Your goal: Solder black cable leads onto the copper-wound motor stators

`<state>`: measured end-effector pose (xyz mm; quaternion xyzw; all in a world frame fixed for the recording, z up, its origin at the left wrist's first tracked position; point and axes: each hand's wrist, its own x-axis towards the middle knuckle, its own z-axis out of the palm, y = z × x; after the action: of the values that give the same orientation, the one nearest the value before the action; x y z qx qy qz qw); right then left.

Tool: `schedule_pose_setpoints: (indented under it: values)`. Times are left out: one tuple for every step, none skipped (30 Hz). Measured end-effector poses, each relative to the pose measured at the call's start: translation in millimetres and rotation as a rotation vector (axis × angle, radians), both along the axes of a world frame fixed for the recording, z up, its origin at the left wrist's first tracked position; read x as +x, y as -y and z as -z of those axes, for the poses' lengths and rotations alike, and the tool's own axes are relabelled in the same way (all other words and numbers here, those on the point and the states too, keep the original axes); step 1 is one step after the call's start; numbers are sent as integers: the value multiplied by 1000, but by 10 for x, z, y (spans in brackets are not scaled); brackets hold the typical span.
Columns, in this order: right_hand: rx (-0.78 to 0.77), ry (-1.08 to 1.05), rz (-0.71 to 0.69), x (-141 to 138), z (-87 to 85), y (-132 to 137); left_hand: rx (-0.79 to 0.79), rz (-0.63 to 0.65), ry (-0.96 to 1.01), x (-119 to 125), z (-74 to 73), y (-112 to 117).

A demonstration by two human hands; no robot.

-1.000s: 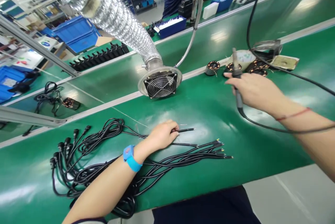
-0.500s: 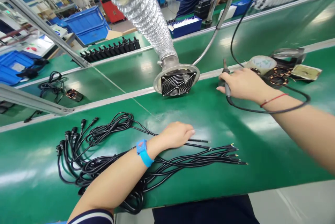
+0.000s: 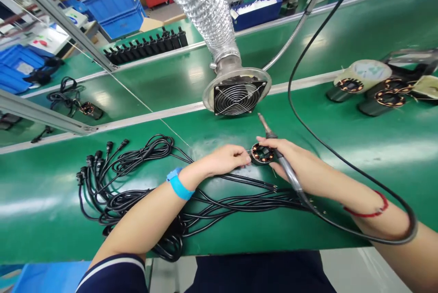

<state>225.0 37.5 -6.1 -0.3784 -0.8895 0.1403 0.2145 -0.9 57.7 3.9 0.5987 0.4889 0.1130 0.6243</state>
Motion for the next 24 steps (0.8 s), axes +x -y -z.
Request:
schedule_pose_setpoints:
  values:
    - [4,-11,-1,-21,3,29,-20,18,16,-23,-23,-6]
    - [16,-20,10,-43,-2,58,-28,10,26,-47,-42,-16]
    - [27,-26,26,-63,-12,87,-34,-16,31,-68,-57,-31]
    - [33,-33,44,-83,-23,113,-48,-47,33,-87,-65,-48]
    - [38,-42,62,-103,-29,137,-74,-78,39,-101,-69,-66]
    - [43,-51,78,-124,-30,157,-109,-106,52,-109,-68,-82]
    - [46,-61,90,-144,-23,172,-150,-130,75,-112,-64,-93]
    - [50,-74,99,-166,-10,183,-190,-149,110,-109,-59,-100]
    - [53,-89,103,-187,8,191,-226,-162,155,-102,-52,-101]
    - [55,-103,106,-208,28,196,-255,-166,204,-90,-45,-96]
    - [57,-113,105,-227,49,198,-274,-162,251,-76,-39,-88]
    - [59,-117,99,-244,67,199,-285,-153,290,-61,-34,-78]
    - [65,-114,93,-256,83,199,-286,-145,316,-47,-31,-68]
    - [71,-104,90,-262,96,198,-279,-146,325,-37,-31,-59]
    - [79,-95,95,-263,107,195,-264,-156,320,-31,-32,-52]
    - [89,-89,108,-256,116,192,-243,-175,298,-31,-37,-48]
    - [101,-88,126,-244,125,187,-214,-195,264,-36,-44,-46]
    - [113,-92,149,-227,135,182,-180,-207,223,-45,-53,-47]
    - [123,-96,171,-208,144,176,-150,-202,181,-56,-64,-49]
    - [132,-98,187,-189,153,170,-127,-182,143,-68,-77,-52]
    - [140,-96,196,-173,162,166,-109,-155,114,-77,-90,-54]
    - [148,-93,198,-162,170,163,-91,-128,96,-83,-103,-54]
    - [156,-92,198,-157,177,163,-75,-103,89,-84,-114,-53]
    - [164,-96,196,-157,182,166,-59,-81,88,-78,-123,-50]
